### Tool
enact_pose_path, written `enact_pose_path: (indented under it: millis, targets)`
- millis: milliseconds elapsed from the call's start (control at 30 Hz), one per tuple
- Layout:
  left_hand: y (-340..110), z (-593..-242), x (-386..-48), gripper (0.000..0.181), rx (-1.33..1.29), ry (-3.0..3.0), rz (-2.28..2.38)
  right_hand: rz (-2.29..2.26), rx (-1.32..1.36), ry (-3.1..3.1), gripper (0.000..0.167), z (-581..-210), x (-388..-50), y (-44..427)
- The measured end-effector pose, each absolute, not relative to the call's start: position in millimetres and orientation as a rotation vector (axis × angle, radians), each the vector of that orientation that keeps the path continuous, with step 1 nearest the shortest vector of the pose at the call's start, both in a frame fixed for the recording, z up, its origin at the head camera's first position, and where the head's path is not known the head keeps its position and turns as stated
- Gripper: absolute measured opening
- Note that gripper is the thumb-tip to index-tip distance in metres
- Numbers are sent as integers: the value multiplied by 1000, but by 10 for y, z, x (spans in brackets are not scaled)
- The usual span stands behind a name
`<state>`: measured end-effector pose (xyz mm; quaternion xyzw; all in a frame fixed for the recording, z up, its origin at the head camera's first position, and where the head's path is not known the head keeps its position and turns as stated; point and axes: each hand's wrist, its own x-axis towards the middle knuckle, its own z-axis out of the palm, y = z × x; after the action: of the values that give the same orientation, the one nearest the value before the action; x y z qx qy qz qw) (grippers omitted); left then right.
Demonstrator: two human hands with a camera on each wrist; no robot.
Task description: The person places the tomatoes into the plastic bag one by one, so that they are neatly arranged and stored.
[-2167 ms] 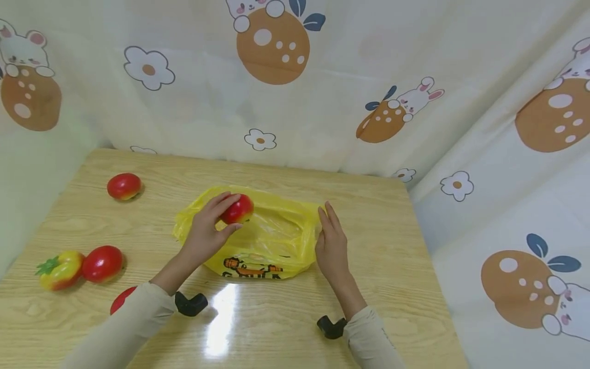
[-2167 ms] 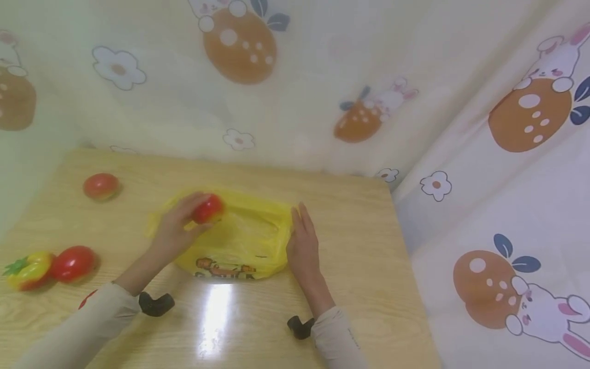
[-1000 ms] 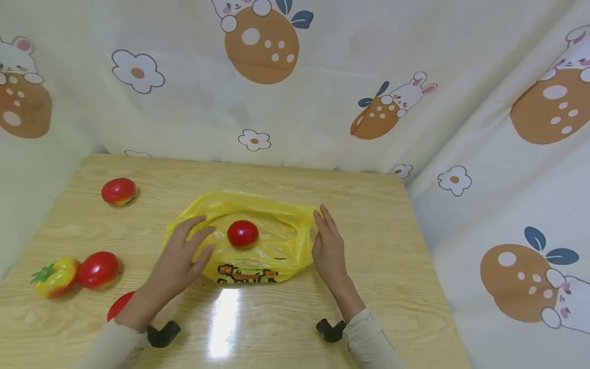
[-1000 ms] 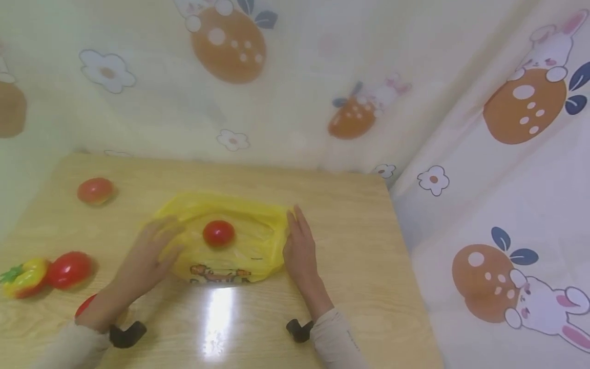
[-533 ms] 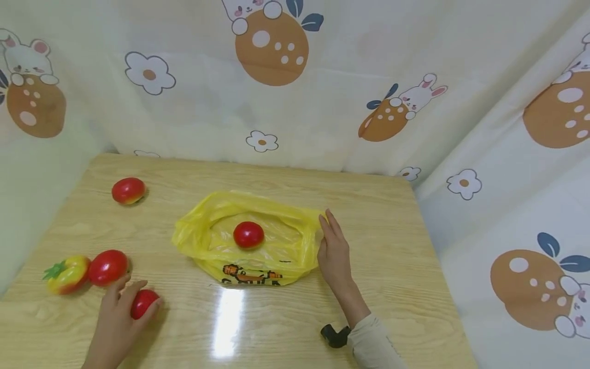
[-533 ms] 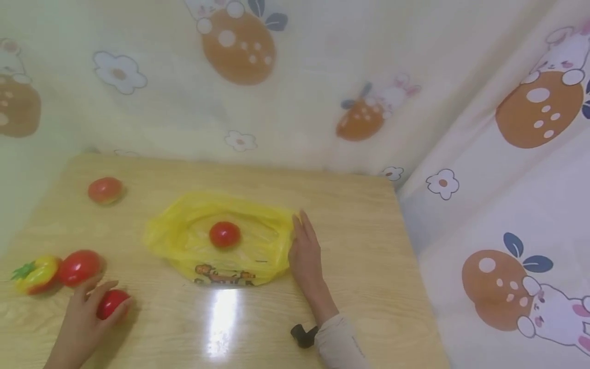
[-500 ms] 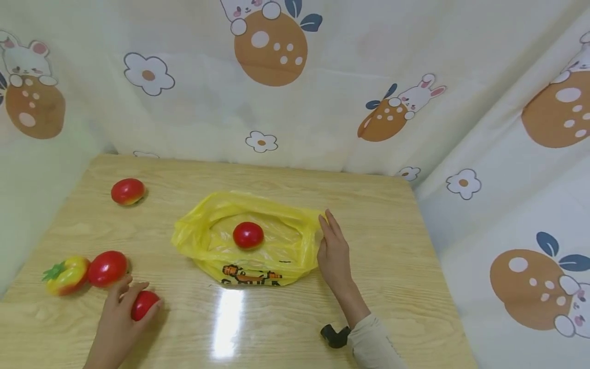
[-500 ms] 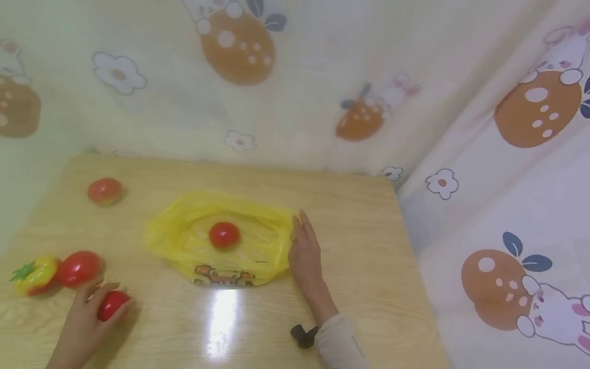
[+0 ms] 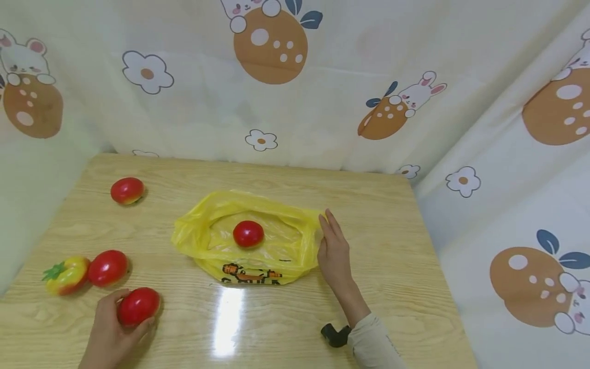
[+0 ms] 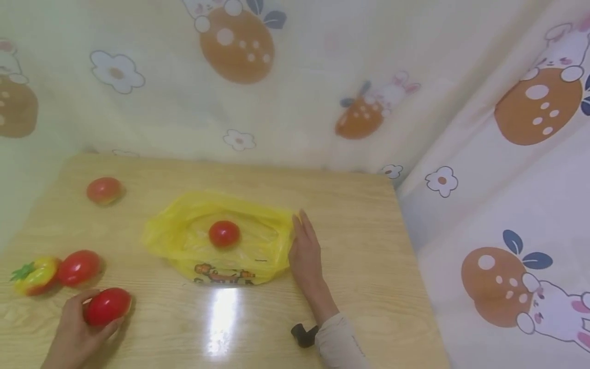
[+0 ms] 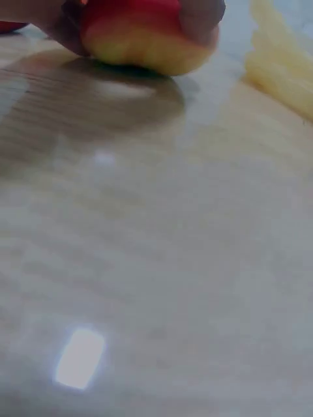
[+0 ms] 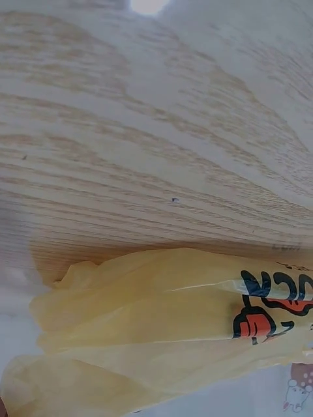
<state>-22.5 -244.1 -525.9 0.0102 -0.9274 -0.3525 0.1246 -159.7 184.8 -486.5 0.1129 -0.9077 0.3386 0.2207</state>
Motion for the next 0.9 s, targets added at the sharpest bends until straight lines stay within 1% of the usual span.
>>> enact_pose_path:
  millis: [100,200,267,333,433,533,633,767,900]
  targets:
    - [-2430,-5167,-279,77,267,-2666,-1256,934,311,-2513,41,-4883,-1592,1856]
    - [-2453,-5029,-389,70,482,-2334,-1814,932,314,-2505,41,-4894,-1586,1866]
    - [-2452,-4933,-489,69,525,-1999,-2136,931,314,-2495,41,-4898,-1577,1874]
    - [-2428,-4846,-601,70,486,-1752,-2307,932,313,-2490,41,-4900,-1569,1878]
    - [-2367,-4703,-757,69,462,-1699,-2324,928,309,-2502,42,-4898,-1560,1877]
    - [-2323,-4537,-903,70,485,-1828,-2216,936,310,-2516,42,-4889,-1564,1872]
    - [-2288,-4376,-1036,70,447,-1939,-2142,946,306,-2524,42,-4878,-1575,1871]
    - [-2165,-4204,-1227,69,265,-2063,-2059,944,300,-2534,41,-4860,-1582,1878]
    - [-1943,-4076,-1435,68,6,-2223,-1843,960,293,-2547,41,-4845,-1588,1870]
